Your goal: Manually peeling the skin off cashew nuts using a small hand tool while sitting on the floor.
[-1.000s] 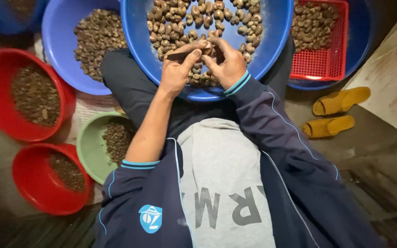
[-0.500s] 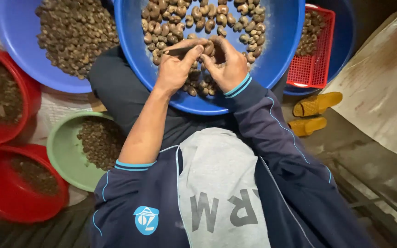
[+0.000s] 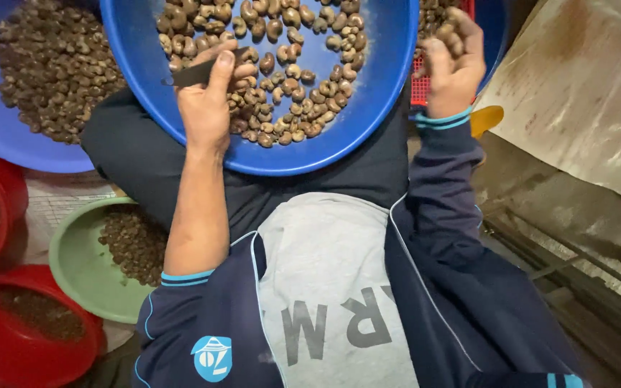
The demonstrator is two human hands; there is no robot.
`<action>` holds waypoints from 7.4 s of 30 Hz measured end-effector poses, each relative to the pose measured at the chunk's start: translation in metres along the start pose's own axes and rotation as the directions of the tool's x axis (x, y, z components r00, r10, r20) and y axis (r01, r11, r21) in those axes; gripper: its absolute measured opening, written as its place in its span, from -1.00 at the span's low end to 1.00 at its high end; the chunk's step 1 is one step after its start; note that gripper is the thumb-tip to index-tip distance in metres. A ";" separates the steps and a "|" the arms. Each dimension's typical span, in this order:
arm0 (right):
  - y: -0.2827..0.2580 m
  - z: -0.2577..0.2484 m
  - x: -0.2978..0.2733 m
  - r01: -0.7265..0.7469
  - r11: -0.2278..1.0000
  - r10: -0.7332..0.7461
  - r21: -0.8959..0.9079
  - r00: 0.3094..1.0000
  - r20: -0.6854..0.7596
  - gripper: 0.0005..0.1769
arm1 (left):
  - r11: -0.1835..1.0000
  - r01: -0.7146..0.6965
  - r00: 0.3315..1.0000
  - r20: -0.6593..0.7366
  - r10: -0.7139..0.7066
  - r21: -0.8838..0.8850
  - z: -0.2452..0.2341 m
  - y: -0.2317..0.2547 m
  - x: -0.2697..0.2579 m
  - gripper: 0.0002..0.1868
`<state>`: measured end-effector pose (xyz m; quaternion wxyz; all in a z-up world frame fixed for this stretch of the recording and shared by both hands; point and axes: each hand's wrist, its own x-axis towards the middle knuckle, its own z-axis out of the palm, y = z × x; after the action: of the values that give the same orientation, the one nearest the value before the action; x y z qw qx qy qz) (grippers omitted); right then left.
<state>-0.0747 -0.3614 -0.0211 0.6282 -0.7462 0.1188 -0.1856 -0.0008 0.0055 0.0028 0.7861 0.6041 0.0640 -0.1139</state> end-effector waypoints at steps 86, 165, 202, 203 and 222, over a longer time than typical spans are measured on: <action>-0.029 0.188 -0.042 0.150 0.982 -0.088 -0.119 0.905 0.415 -0.53 | 0.973 -0.202 0.964 0.198 0.177 0.115 -0.001 -0.006 -0.008 -0.82; -0.064 0.114 -0.015 0.029 0.987 -0.061 0.156 0.977 0.207 -0.65 | 0.990 -0.123 0.991 -0.043 0.126 0.069 -0.011 -0.013 -0.002 -0.76; 0.030 0.263 -0.030 0.314 0.690 0.284 -0.652 0.711 0.643 -0.44 | 0.972 -0.169 0.962 -0.241 0.126 -0.166 -0.018 -0.016 0.002 -0.65; 0.012 0.256 -0.028 0.341 0.844 0.066 -0.414 0.699 0.712 -0.58 | 0.981 -0.139 0.962 -0.253 0.101 -0.138 -0.016 -0.011 0.001 -0.64; 0.003 0.193 -0.020 -0.587 0.736 0.337 0.337 0.750 0.570 -0.54 | 0.971 -0.197 0.974 0.142 0.177 0.138 -0.003 0.003 -0.009 -0.78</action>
<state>-0.0104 -0.1814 -0.0544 0.8333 -0.5243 0.0977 0.1456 -0.0083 0.0099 0.0066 0.7477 0.6568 -0.0532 -0.0824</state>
